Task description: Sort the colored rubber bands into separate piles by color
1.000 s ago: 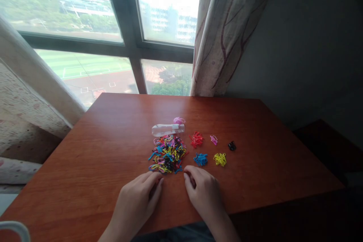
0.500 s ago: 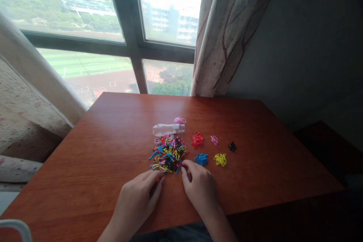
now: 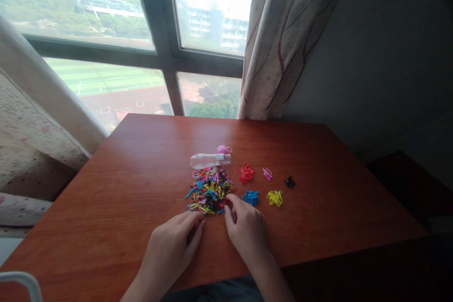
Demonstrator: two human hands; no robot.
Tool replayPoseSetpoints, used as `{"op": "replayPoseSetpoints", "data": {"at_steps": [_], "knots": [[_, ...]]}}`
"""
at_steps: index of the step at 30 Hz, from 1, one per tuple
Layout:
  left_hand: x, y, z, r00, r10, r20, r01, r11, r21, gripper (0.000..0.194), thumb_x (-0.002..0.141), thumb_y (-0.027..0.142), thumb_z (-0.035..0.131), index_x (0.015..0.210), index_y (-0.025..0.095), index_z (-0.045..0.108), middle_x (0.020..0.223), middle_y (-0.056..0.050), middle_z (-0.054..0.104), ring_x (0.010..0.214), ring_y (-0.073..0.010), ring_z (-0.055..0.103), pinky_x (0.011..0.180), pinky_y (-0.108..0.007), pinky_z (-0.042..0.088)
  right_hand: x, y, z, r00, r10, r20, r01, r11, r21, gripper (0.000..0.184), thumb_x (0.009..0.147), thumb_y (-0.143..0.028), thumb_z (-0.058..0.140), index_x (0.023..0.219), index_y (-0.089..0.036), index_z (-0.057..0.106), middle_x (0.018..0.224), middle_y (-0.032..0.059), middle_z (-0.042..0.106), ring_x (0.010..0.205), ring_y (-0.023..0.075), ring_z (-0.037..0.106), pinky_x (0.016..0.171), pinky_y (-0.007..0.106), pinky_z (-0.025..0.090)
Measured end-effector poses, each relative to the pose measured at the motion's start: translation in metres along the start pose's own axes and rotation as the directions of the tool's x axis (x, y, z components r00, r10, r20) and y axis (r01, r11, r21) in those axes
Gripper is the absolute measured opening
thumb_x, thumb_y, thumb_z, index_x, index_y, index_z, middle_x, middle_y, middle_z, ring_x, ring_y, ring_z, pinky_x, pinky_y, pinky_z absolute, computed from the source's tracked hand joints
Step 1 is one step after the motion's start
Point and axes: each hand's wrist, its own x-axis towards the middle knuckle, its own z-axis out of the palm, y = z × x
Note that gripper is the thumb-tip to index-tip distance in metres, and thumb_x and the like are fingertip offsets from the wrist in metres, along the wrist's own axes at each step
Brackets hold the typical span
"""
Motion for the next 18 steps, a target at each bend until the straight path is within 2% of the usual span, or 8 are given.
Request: {"op": "replayPoseSetpoints", "data": {"at_steps": [12, 18], "knots": [[-0.0003, -0.0003, 0.0002, 1.0, 0.002, -0.003, -0.002, 1.0, -0.001, 0.02, 0.095, 0.031, 0.046, 0.092, 0.025, 0.065, 0.087, 0.0, 0.076, 0.074, -0.0184, 0.072, 0.061, -0.026, 0.051, -0.0033, 0.0005, -0.0013, 1.0, 0.014, 0.02, -0.015, 0.999, 0.044, 0.01, 0.089, -0.013, 0.058, 0.088, -0.021, 0.063, 0.077, -0.0001, 0.069, 0.069, 0.0159, 0.063, 0.064, 0.025, 0.033], [-0.0003, -0.0002, 0.0, 1.0, 0.003, -0.008, -0.004, 1.0, -0.011, 0.02, 0.095, 0.031, 0.046, 0.092, 0.026, 0.065, 0.087, 0.001, 0.075, 0.074, -0.0185, 0.072, 0.06, -0.026, 0.05, -0.0041, 0.0024, 0.0002, 1.0, 0.0, 0.014, -0.001, 0.998, 0.063, 0.017, 0.089, -0.013, 0.058, 0.101, -0.022, 0.066, 0.082, 0.0007, 0.07, 0.073, 0.0174, 0.065, 0.068, 0.026, 0.035]]}}
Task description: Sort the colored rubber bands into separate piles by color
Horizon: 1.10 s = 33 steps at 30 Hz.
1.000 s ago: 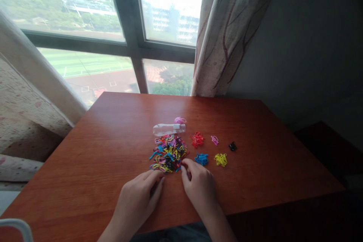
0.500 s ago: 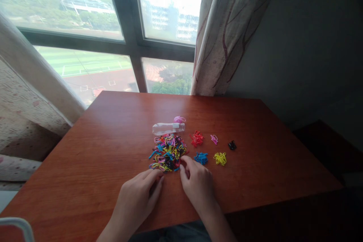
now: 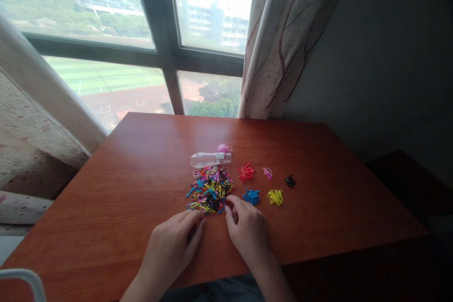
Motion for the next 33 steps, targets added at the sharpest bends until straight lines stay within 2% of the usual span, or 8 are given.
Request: {"op": "replayPoseSetpoints", "data": {"at_steps": [11, 19, 23, 27, 30, 33], "knots": [[-0.001, -0.001, 0.002, 1.0, 0.001, -0.006, -0.001, 1.0, 0.003, 0.018, 0.094, 0.031, 0.048, 0.093, 0.026, 0.065, 0.089, 0.002, 0.076, 0.075, -0.0192, 0.073, 0.061, -0.027, 0.051, -0.001, 0.003, 0.001, 0.999, -0.046, -0.024, 0.046, 0.999, 0.019, 0.011, 0.089, -0.014, 0.056, 0.088, -0.021, 0.064, 0.076, 0.0008, 0.068, 0.069, 0.0161, 0.062, 0.065, 0.025, 0.035], [-0.001, -0.001, 0.0, 1.0, 0.002, -0.009, -0.002, 1.0, -0.011, 0.018, 0.094, 0.031, 0.048, 0.093, 0.026, 0.065, 0.088, 0.001, 0.076, 0.075, -0.0183, 0.073, 0.06, -0.026, 0.051, -0.006, 0.002, -0.002, 0.997, -0.058, -0.053, 0.064, 0.992, 0.112, 0.011, 0.092, -0.02, 0.054, 0.086, -0.021, 0.063, 0.072, -0.0003, 0.067, 0.065, 0.0147, 0.062, 0.063, 0.023, 0.038], [-0.001, 0.0, 0.0, 1.0, 0.001, -0.005, -0.001, 1.0, -0.003, 0.018, 0.094, 0.031, 0.047, 0.093, 0.026, 0.065, 0.088, 0.001, 0.076, 0.075, -0.0186, 0.073, 0.061, -0.026, 0.052, -0.007, 0.005, -0.01, 0.994, -0.028, -0.11, 0.046, 0.986, 0.16, 0.016, 0.094, -0.024, 0.051, 0.088, -0.021, 0.065, 0.07, -0.0004, 0.066, 0.062, 0.0141, 0.061, 0.062, 0.022, 0.04], [0.0, 0.0, 0.001, 1.0, 0.009, -0.019, -0.009, 1.0, 0.006, 0.02, 0.095, 0.031, 0.046, 0.091, 0.025, 0.065, 0.088, 0.0, 0.076, 0.075, -0.0184, 0.073, 0.061, -0.026, 0.052, 0.014, 0.02, -0.029, 0.978, 0.019, -0.207, -0.002, 0.997, 0.078, 0.017, 0.093, -0.03, 0.054, 0.087, -0.021, 0.067, 0.066, -0.0009, 0.064, 0.057, 0.0138, 0.058, 0.059, 0.023, 0.037], [0.0, 0.0, 0.0, 0.999, 0.016, -0.033, -0.016, 1.0, 0.013, 0.021, 0.095, 0.031, 0.045, 0.092, 0.025, 0.065, 0.088, 0.0, 0.076, 0.075, -0.018, 0.073, 0.061, -0.025, 0.052, 0.041, 0.034, -0.042, 0.974, 0.029, -0.224, -0.039, 0.998, -0.043, 0.015, 0.091, -0.029, 0.056, 0.086, -0.022, 0.068, 0.063, -0.0011, 0.064, 0.056, 0.0146, 0.057, 0.057, 0.024, 0.034], [0.0, 0.001, -0.001, 1.0, 0.009, -0.02, -0.009, 1.0, 0.008, 0.021, 0.095, 0.03, 0.045, 0.092, 0.025, 0.065, 0.088, 0.0, 0.076, 0.075, -0.0179, 0.073, 0.062, -0.025, 0.052, 0.062, 0.043, -0.046, 0.977, 0.051, -0.208, -0.081, 0.987, -0.139, 0.013, 0.09, -0.026, 0.057, 0.085, -0.022, 0.068, 0.063, -0.0007, 0.064, 0.057, 0.0155, 0.056, 0.056, 0.024, 0.032]]}}
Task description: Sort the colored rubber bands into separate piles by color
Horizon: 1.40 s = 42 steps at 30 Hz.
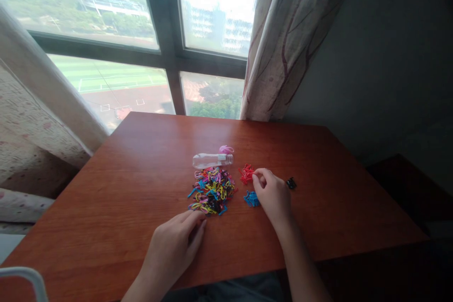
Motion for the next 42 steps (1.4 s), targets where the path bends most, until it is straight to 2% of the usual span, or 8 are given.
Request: {"op": "replayPoseSetpoints", "data": {"at_steps": [3, 7, 11, 18, 23, 30, 35, 42], "knots": [[0.0, 0.0, 0.0, 1.0, -0.013, 0.023, 0.014, 1.0, -0.008, 0.02, 0.095, 0.03, 0.046, 0.092, 0.025, 0.065, 0.089, 0.0, 0.076, 0.076, -0.0183, 0.073, 0.063, -0.025, 0.052, 0.007, 0.003, 0.006, 1.0, 0.005, 0.019, -0.005, 0.999, -0.046, 0.015, 0.089, -0.026, 0.055, 0.087, -0.022, 0.069, 0.065, 0.0, 0.065, 0.059, 0.0159, 0.058, 0.055, 0.025, 0.031], [0.0, 0.0, 0.0, 0.999, -0.023, 0.045, 0.024, 1.0, -0.019, 0.02, 0.095, 0.03, 0.046, 0.092, 0.026, 0.065, 0.089, 0.0, 0.075, 0.078, -0.0193, 0.073, 0.063, -0.027, 0.052, -0.003, 0.002, 0.009, 1.0, 0.004, 0.003, -0.004, 1.0, -0.024, 0.019, 0.091, -0.029, 0.052, 0.092, -0.022, 0.07, 0.063, 0.0003, 0.065, 0.057, 0.0157, 0.058, 0.056, 0.025, 0.033], [0.0, 0.001, -0.001, 0.998, -0.026, 0.052, 0.026, 1.0, -0.006, 0.019, 0.095, 0.03, 0.046, 0.091, 0.025, 0.064, 0.088, 0.0, 0.075, 0.076, -0.0197, 0.073, 0.062, -0.027, 0.052, -0.022, -0.008, 0.007, 1.0, -0.014, -0.01, 0.015, 0.997, 0.075, 0.02, 0.092, -0.028, 0.052, 0.092, -0.021, 0.07, 0.066, 0.0011, 0.067, 0.058, 0.0155, 0.06, 0.06, 0.025, 0.037], [0.0, 0.001, 0.001, 1.0, -0.002, 0.023, 0.001, 1.0, 0.016, 0.018, 0.095, 0.029, 0.046, 0.093, 0.025, 0.064, 0.088, 0.0, 0.075, 0.075, -0.0192, 0.072, 0.061, -0.027, 0.051, -0.072, -0.025, 0.01, 0.993, -0.085, 0.079, 0.066, 0.974, 0.214, 0.018, 0.093, -0.02, 0.051, 0.09, -0.021, 0.068, 0.076, 0.0019, 0.07, 0.065, 0.0154, 0.064, 0.063, 0.024, 0.041], [0.001, 0.001, 0.003, 0.998, 0.053, 0.032, -0.054, 0.998, 0.037, 0.022, 0.096, 0.025, 0.043, 0.093, 0.024, 0.065, 0.085, -0.001, 0.075, 0.071, -0.0194, 0.072, 0.06, -0.028, 0.051, -0.094, -0.028, 0.013, 0.98, -0.153, 0.131, 0.125, 0.972, 0.199, 0.019, 0.092, -0.015, 0.05, 0.086, -0.022, 0.066, 0.072, 0.0008, 0.068, 0.066, 0.0156, 0.063, 0.063, 0.024, 0.04], [0.011, 0.014, 0.008, 0.994, 0.104, 0.027, -0.105, 0.994, 0.034, 0.024, 0.097, 0.024, 0.04, 0.095, 0.024, 0.064, 0.083, -0.001, 0.075, 0.07, -0.0185, 0.071, 0.059, -0.027, 0.05, -0.094, -0.029, 0.011, 0.967, -0.197, 0.163, 0.168, 0.97, 0.178, 0.019, 0.092, -0.015, 0.049, 0.083, -0.023, 0.064, 0.072, -0.0001, 0.067, 0.067, 0.0154, 0.062, 0.064, 0.024, 0.036], [0.02, 0.023, 0.014, 0.993, 0.115, -0.003, -0.114, 0.989, 0.091, 0.024, 0.097, 0.024, 0.041, 0.099, 0.023, 0.065, 0.086, -0.003, 0.075, 0.071, -0.0199, 0.072, 0.06, -0.028, 0.051, -0.092, -0.032, 0.008, 0.967, -0.174, 0.189, 0.138, 0.972, 0.19, 0.019, 0.092, -0.014, 0.048, 0.084, -0.022, 0.063, 0.073, 0.0001, 0.066, 0.07, 0.016, 0.061, 0.065, 0.025, 0.036], [0.025, 0.024, 0.014, 0.994, 0.11, 0.01, -0.111, 0.99, 0.088, 0.025, 0.095, 0.022, 0.041, 0.092, 0.023, 0.066, 0.082, -0.002, 0.075, 0.069, -0.0182, 0.07, 0.058, -0.025, 0.049, -0.093, -0.031, 0.009, 0.964, -0.181, 0.196, 0.141, 0.97, 0.199, 0.018, 0.092, -0.014, 0.048, 0.084, -0.022, 0.062, 0.074, 0.0002, 0.067, 0.071, 0.0159, 0.062, 0.066, 0.025, 0.036]]}}
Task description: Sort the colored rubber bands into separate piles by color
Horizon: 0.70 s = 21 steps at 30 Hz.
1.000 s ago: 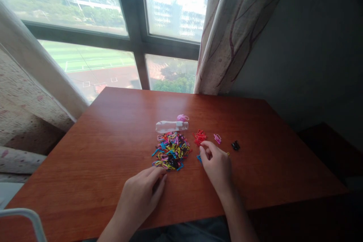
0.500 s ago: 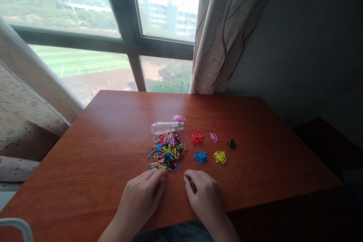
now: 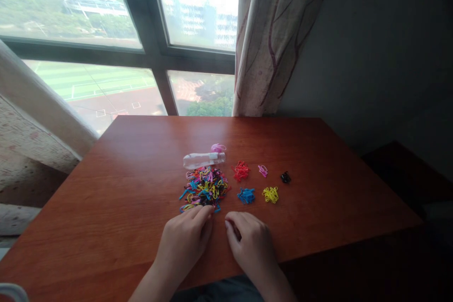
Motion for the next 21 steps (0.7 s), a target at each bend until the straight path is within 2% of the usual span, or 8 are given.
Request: {"op": "replayPoseSetpoints", "data": {"at_steps": [5, 9, 12, 14, 18, 21], "knots": [[0.014, 0.006, -0.005, 1.0, -0.019, -0.005, 0.019, 0.995, -0.096, 0.022, 0.094, 0.024, 0.045, 0.09, 0.024, 0.066, 0.077, -0.001, 0.073, 0.062, -0.0146, 0.067, 0.054, -0.022, 0.044, 0.001, 0.0, 0.0, 1.0, -0.006, -0.006, 0.006, 1.0, -0.015, 0.017, 0.091, -0.015, 0.048, 0.083, -0.023, 0.062, 0.074, -0.0002, 0.067, 0.071, 0.0157, 0.062, 0.065, 0.024, 0.035], [0.042, 0.015, -0.007, 0.996, 0.03, 0.086, -0.022, 0.996, -0.087, 0.019, 0.095, 0.023, 0.047, 0.093, 0.024, 0.066, 0.083, -0.001, 0.073, 0.069, -0.0164, 0.069, 0.058, -0.023, 0.044, 0.001, 0.001, 0.001, 1.0, -0.002, -0.014, 0.002, 1.0, 0.003, 0.018, 0.091, -0.014, 0.047, 0.08, -0.022, 0.059, 0.074, 0.0004, 0.067, 0.07, 0.0155, 0.062, 0.064, 0.024, 0.033], [0.069, 0.022, -0.007, 0.956, 0.148, 0.252, -0.142, 0.989, -0.04, 0.021, 0.096, 0.023, 0.046, 0.09, 0.023, 0.066, 0.082, -0.002, 0.072, 0.072, -0.018, 0.069, 0.056, -0.024, 0.043, 0.0, 0.003, 0.003, 1.0, 0.009, -0.022, -0.009, 1.0, -0.019, 0.017, 0.088, -0.013, 0.048, 0.075, -0.021, 0.057, 0.07, 0.0003, 0.065, 0.067, 0.0152, 0.061, 0.061, 0.025, 0.03], [0.085, 0.026, -0.007, 0.926, 0.211, 0.312, -0.21, 0.977, -0.038, 0.019, 0.093, 0.021, 0.051, 0.082, 0.022, 0.067, 0.079, -0.002, 0.071, 0.07, -0.0194, 0.069, 0.055, -0.025, 0.043, -0.001, 0.004, 0.004, 1.0, 0.013, -0.02, -0.014, 0.999, -0.032, 0.016, 0.087, -0.013, 0.049, 0.075, -0.021, 0.057, 0.071, 0.0005, 0.065, 0.067, 0.0154, 0.061, 0.061, 0.025, 0.03], [0.103, 0.032, -0.004, 0.889, 0.272, 0.367, -0.274, 0.961, -0.049, 0.014, 0.086, 0.018, 0.06, 0.075, 0.022, 0.068, 0.076, -0.003, 0.072, 0.066, -0.0206, 0.069, 0.052, -0.026, 0.042, -0.002, 0.005, 0.006, 1.0, 0.017, -0.023, -0.018, 0.999, -0.032, 0.015, 0.087, -0.014, 0.049, 0.079, -0.022, 0.06, 0.074, 0.0006, 0.067, 0.069, 0.0161, 0.061, 0.062, 0.025, 0.03], [0.105, 0.034, -0.002, 0.892, 0.262, 0.368, -0.267, 0.963, -0.039, 0.01, 0.084, 0.017, 0.061, 0.078, 0.021, 0.067, 0.078, -0.004, 0.072, 0.067, -0.0216, 0.07, 0.052, -0.026, 0.042, -0.001, 0.005, 0.006, 1.0, 0.016, -0.022, -0.017, 0.999, -0.028, 0.015, 0.088, -0.014, 0.05, 0.08, -0.022, 0.061, 0.074, 0.0008, 0.067, 0.069, 0.0161, 0.061, 0.062, 0.025, 0.031]]}}
